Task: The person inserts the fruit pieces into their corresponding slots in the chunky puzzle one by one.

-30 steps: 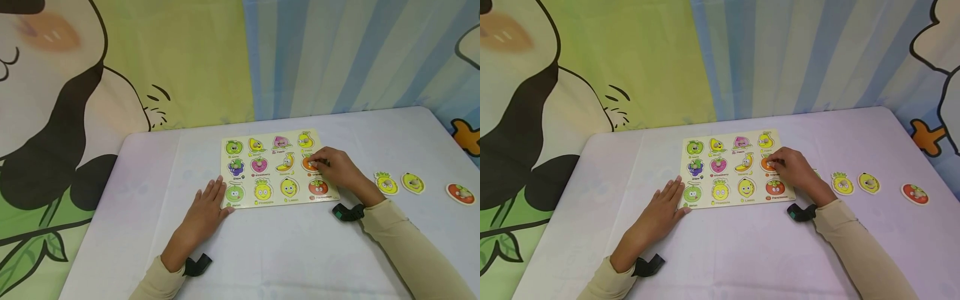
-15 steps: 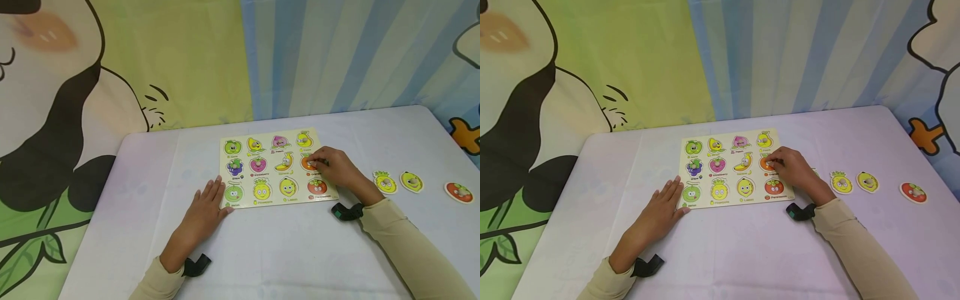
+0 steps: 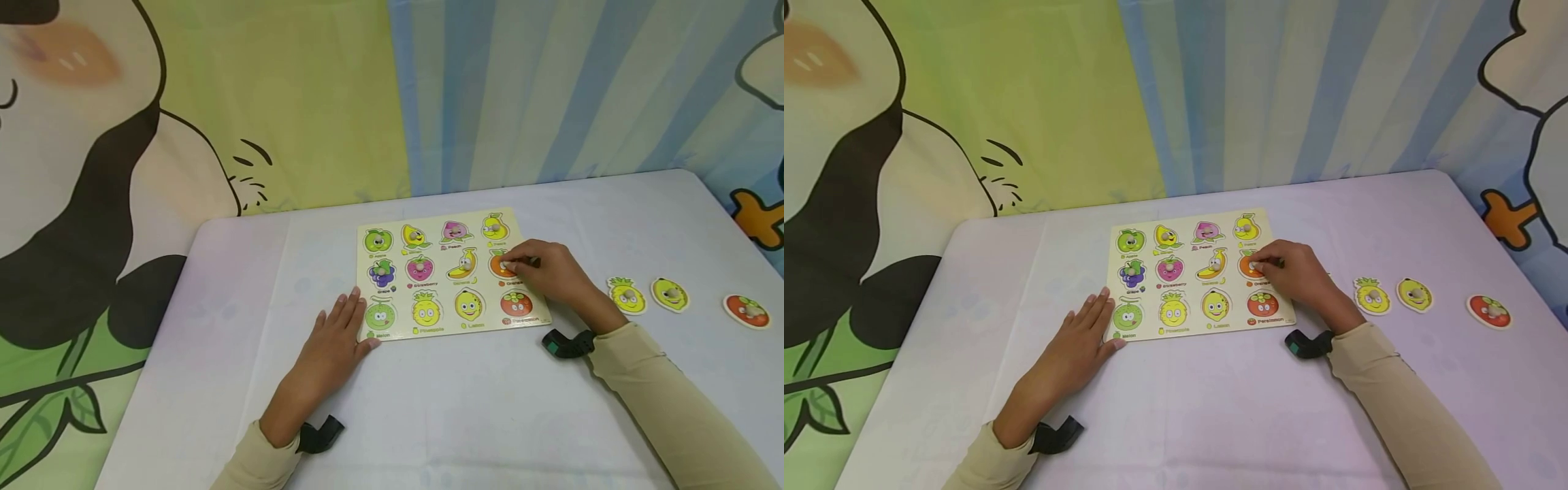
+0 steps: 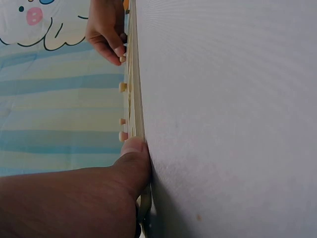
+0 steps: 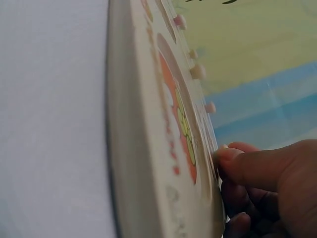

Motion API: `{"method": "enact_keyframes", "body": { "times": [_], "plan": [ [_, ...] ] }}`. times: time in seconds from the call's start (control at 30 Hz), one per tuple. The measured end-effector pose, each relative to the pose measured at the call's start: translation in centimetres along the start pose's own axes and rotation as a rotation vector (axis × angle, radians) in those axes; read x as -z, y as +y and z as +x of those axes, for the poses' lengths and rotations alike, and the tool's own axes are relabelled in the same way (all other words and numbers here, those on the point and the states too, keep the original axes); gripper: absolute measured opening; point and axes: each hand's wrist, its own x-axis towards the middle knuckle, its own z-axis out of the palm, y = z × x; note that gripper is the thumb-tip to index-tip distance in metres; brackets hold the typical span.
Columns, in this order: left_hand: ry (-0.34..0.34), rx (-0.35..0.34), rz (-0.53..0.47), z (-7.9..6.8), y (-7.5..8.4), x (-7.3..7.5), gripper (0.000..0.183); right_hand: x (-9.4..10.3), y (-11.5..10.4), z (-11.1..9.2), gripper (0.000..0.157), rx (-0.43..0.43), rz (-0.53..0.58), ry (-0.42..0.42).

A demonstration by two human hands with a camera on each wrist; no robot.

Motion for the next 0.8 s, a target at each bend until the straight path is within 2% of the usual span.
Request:
{"method": "enact_keyframes", "body": {
  "times": [0.2,0.5,0.8],
  "plan": [
    [0.008,-0.005,-0.004,0.1,0.0,0.0,0.077,0.4,0.1,-0.2,0.017,-0.015,0.026,-0.004],
    [0.026,-0.01,-0.004,-0.1,0.0,-0.1,0.076,0.9,0.0,-0.5,0.019,-0.098,0.111,-0.031],
    [0.029,-0.019,0.004,-0.1,0.0,0.0,0.076,1.9,0.3,-1.3,0.018,-0.105,0.107,0.073]
  ]
}}
